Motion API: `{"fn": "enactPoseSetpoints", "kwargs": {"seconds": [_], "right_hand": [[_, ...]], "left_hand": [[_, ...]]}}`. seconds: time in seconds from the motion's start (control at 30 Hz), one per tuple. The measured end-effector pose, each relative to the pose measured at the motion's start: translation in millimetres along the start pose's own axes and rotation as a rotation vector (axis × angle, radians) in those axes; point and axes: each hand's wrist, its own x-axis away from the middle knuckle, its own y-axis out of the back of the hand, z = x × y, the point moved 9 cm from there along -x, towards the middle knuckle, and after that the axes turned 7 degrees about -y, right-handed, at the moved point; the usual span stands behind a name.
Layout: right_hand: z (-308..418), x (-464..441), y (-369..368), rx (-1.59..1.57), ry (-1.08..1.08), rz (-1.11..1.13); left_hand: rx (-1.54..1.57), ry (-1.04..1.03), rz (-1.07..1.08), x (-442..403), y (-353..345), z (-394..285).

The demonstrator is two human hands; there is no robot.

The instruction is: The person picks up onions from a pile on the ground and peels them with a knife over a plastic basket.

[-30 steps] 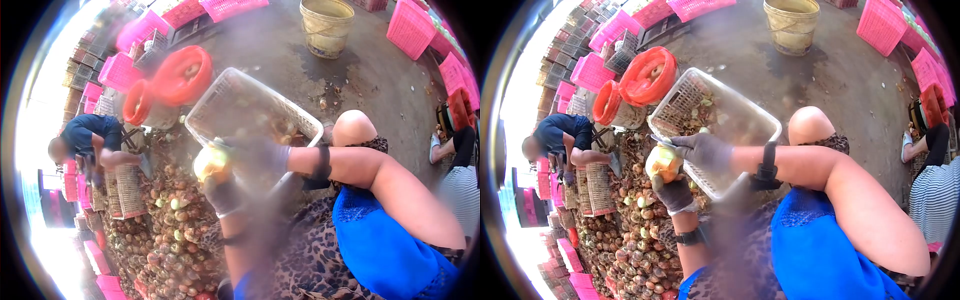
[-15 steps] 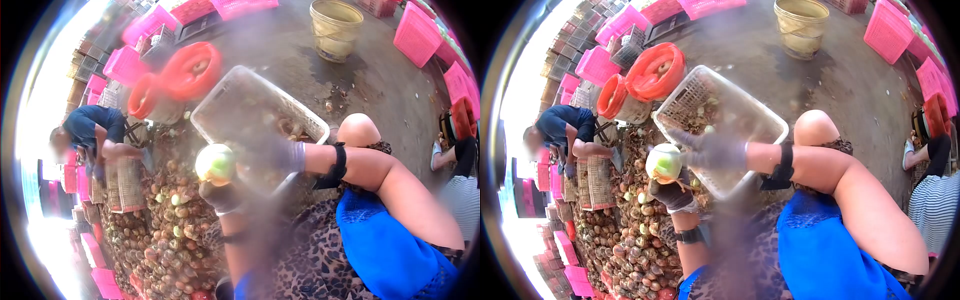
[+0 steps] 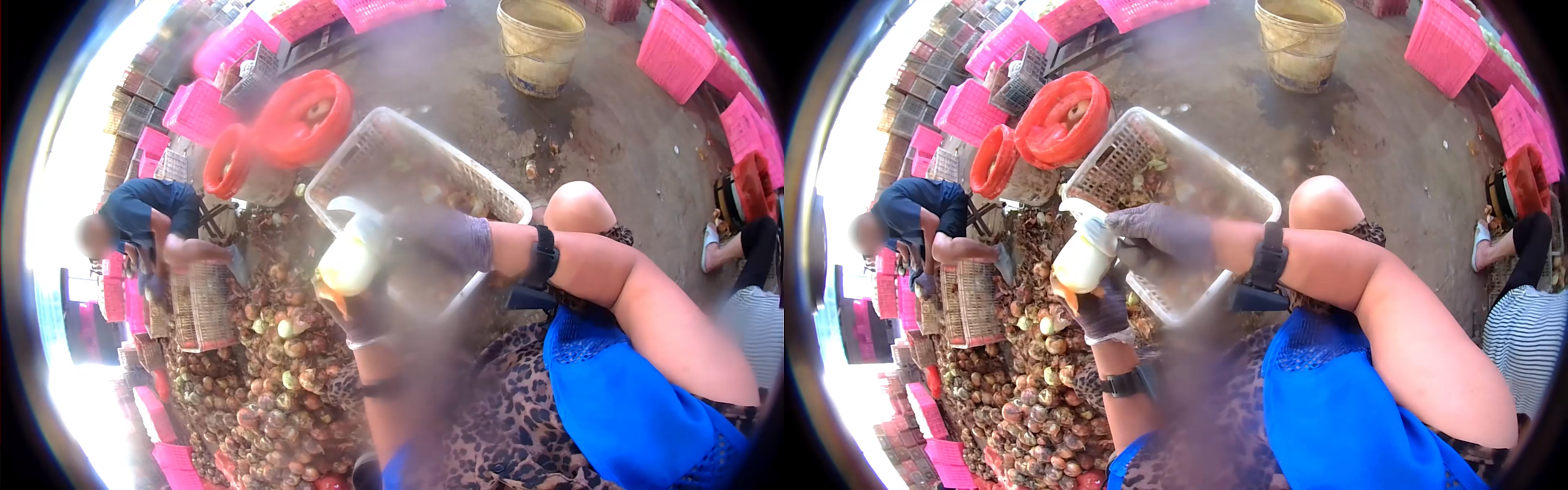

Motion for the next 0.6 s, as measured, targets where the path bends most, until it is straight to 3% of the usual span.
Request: {"fn": "enactPoseSetpoints", "kwargs": {"seconds": [0.03, 0.1, 0.27, 0.3, 0.4, 0.5, 0.6], "right_hand": [[-0.8, -0.8, 2.3, 0.066, 0.002, 0.025], [0.2, -2.8, 2.1, 0.192, 0.022, 0.073], [25.2, -26.4, 35.3, 0.564, 0.147, -0.025], [27.3, -31.2, 49.2, 0.616, 0.181, -0.096], [23.0, -38.3, 73.9, 0.763, 0.275, -0.296], [26.9, -37.4, 86.3, 0.878, 0.333, -0.388], [41.8, -28.9, 74.0, 1.031, 0.450, -0.353]], "left_hand": [[0.306, 0.146, -0.098, 6.7, -10.8, 2.8], [0.105, 0.124, 0.025, 5.7, -17.9, 5.8], [0.274, 0.206, -0.027, 12.4, -32.2, 3.1], [0.169, 0.160, -0.024, 6.6, -23.5, 2.5], [0.480, 0.231, 0.025, 8.9, -34.0, 7.3], [0.532, 0.179, 0.099, 17.5, -62.1, -18.1], [0.329, 0.097, 0.116, 8.8, -47.8, -20.6]]}}
